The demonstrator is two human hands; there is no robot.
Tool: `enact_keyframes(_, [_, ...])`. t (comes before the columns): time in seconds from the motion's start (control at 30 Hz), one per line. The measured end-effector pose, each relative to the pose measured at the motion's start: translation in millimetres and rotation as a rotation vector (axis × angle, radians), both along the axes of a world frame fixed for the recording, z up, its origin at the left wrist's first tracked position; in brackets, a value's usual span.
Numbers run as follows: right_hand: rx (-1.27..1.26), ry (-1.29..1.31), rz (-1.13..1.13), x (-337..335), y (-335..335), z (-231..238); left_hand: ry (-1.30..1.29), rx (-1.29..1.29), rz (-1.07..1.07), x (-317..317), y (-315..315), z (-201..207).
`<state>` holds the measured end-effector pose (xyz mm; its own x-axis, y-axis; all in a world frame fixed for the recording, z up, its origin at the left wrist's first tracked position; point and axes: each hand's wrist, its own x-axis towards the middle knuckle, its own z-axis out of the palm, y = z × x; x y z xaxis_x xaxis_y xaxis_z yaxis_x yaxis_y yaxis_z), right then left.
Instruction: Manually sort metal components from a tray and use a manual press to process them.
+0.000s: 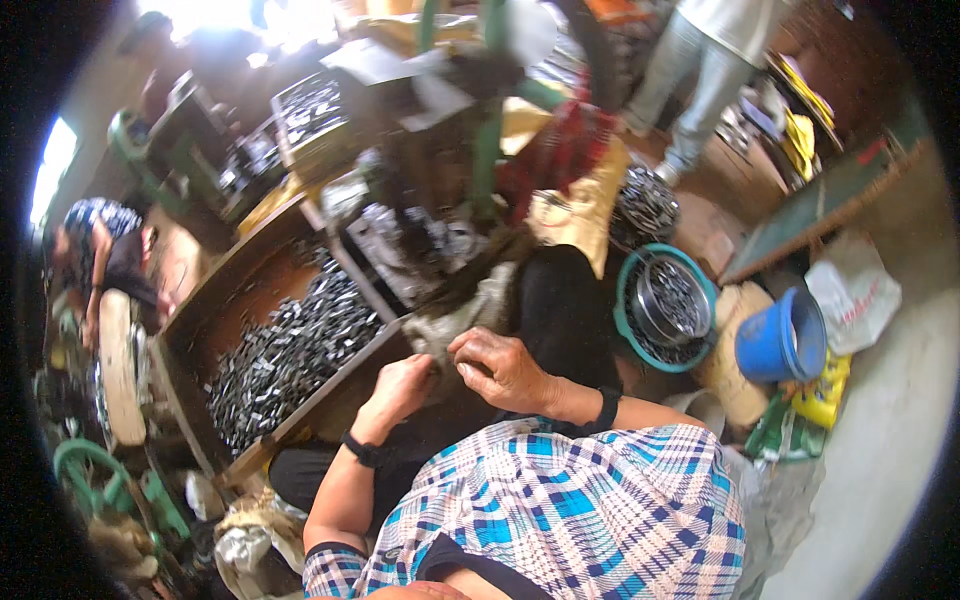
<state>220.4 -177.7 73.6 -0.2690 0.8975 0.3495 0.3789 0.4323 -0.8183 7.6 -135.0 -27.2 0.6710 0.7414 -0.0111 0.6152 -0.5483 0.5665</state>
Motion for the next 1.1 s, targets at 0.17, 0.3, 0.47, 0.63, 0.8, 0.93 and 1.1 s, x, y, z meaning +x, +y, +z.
enact_keyframes(0.17, [0.016, 0.023, -0.192, 73.7, -24.4, 1.8, 0.076, -0.005, 0.075, 15.1, -6.9, 19.0])
enact_keyframes(0.3, [-0.149, 0.169, -0.312, 110.5, -38.1, 0.6, 0.203, 0.003, 0.064, 34.6, -10.7, 32.7])
enact_keyframes(0.47, [-0.188, 0.268, -0.34, 128.7, -47.9, -6.4, 0.197, -0.023, -0.038, 75.0, -20.0, 70.2])
enact_keyframes(0.63, [-0.118, 0.288, -0.34, 141.8, -52.6, -13.9, 0.015, -0.085, -0.062, 121.8, -28.1, 115.1])
enact_keyframes(0.8, [-0.148, 0.296, -0.358, 153.4, -55.2, -15.9, -0.099, -0.291, -0.15, 153.6, -44.3, 139.0])
enact_keyframes(0.93, [-0.145, 0.266, -0.368, 159.0, -57.2, -22.2, -0.047, -0.276, -0.212, 166.5, -49.2, 142.8])
enact_keyframes(1.1, [-0.165, 0.294, -0.404, 162.0, -56.1, -32.7, -0.131, -0.381, -0.224, 187.2, -55.8, 155.9])
